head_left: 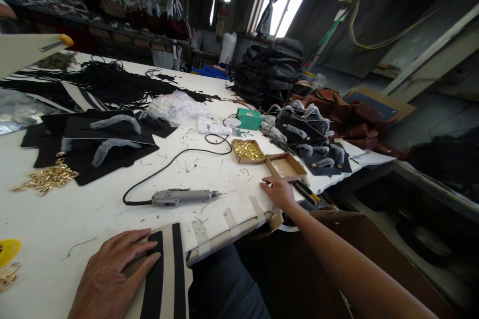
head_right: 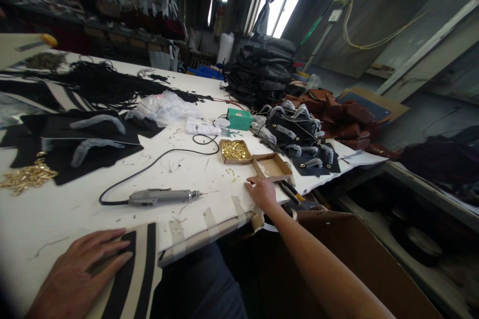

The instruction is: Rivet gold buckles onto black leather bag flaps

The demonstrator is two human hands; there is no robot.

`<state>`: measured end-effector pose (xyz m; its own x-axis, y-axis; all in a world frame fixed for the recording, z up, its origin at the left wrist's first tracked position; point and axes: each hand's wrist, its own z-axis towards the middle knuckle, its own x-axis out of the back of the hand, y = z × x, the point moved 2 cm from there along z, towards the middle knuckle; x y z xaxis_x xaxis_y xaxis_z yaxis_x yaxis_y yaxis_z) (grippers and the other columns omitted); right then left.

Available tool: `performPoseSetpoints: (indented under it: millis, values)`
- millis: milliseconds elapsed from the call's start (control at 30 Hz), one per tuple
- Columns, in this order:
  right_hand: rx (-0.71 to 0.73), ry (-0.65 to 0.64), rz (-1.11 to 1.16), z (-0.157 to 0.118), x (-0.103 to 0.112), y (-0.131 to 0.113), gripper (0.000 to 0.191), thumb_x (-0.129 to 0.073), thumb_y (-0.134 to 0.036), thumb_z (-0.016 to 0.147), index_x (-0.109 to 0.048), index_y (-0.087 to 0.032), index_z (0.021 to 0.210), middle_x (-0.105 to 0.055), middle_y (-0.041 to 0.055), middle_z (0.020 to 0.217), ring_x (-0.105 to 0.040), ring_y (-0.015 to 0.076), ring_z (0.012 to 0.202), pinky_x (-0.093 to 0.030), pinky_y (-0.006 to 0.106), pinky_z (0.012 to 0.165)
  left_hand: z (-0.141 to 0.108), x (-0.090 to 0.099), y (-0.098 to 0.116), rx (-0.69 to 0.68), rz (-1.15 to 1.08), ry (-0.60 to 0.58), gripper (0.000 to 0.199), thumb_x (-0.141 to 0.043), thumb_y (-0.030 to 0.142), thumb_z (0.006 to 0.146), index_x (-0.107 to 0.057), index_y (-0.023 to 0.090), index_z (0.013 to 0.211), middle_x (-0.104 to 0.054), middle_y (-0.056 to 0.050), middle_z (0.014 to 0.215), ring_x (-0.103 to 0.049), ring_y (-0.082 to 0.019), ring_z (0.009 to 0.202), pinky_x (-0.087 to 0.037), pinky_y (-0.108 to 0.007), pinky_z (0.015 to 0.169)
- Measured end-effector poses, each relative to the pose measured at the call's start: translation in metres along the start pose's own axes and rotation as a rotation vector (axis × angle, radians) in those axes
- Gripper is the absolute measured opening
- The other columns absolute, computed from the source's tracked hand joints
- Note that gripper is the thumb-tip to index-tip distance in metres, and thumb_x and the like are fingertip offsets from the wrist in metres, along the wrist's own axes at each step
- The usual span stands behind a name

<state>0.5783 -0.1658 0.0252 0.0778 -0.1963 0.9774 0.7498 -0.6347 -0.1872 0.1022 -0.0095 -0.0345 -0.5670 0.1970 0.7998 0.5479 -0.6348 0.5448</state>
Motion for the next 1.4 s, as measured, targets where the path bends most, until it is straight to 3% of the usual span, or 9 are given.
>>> performPoseSetpoints:
  millis: [267,567,800,1200,1400]
  values:
    - [-0.001,-0.076,-0.005,0.004,0.002,-0.004,0.022,-0.063,-0.031,0.095,-0.083,-0.024,0.097,-0.078,0.0061,0.109,-0.069,0.0218,0.100,-0.046,0.028,0.083,0.000,0.000,0.002,-0.010,0.012,0.018,0.031,-0.064,0.060,0.089,-0.083,0.038,0.099,-0.076,-0.001,0.127,-0.061,-0.034,0.125,-0.049,-0.058,0.111]
    - [-0.003,-0.099,0.038,0.003,0.006,0.008,0.027,-0.063,-0.030,0.097,-0.080,-0.021,0.114,-0.081,0.0061,0.106,-0.072,0.0202,0.095,-0.049,0.028,0.086,-0.001,0.000,-0.001,-0.011,0.017,0.007,0.033,-0.064,0.062,0.089,-0.083,0.038,0.099,-0.076,-0.002,0.128,-0.061,-0.034,0.126,-0.048,-0.058,0.112]
    - [-0.009,-0.085,0.020,0.024,0.003,0.003,0.029,-0.061,-0.032,0.098,-0.082,-0.021,0.115,-0.080,0.0085,0.114,-0.070,0.0225,0.103,-0.048,0.030,0.093,-0.002,-0.002,0.000,0.005,0.038,0.000,0.035,-0.062,0.062,0.090,-0.083,0.037,0.101,-0.075,-0.002,0.130,-0.059,-0.034,0.129,-0.046,-0.058,0.114]
    - [-0.015,-0.226,-0.032,0.053,0.003,-0.007,0.016,-0.070,-0.025,0.088,-0.084,-0.022,0.096,-0.082,0.0048,0.101,-0.070,0.0211,0.092,-0.046,0.027,0.077,-0.001,0.000,0.000,-0.014,0.021,-0.005,0.041,-0.060,0.068,0.091,-0.083,0.037,0.101,-0.075,-0.002,0.129,-0.059,-0.034,0.128,-0.048,-0.058,0.111]
    - [0.009,-0.238,-0.019,0.055,0.005,-0.005,0.019,-0.071,-0.025,0.089,-0.083,-0.020,0.103,-0.082,0.0064,0.104,-0.070,0.0208,0.093,-0.047,0.026,0.077,-0.003,-0.001,0.000,-0.015,0.032,0.005,0.038,-0.060,0.066,0.091,-0.083,0.037,0.102,-0.075,-0.002,0.131,-0.058,-0.034,0.128,-0.047,-0.058,0.111]
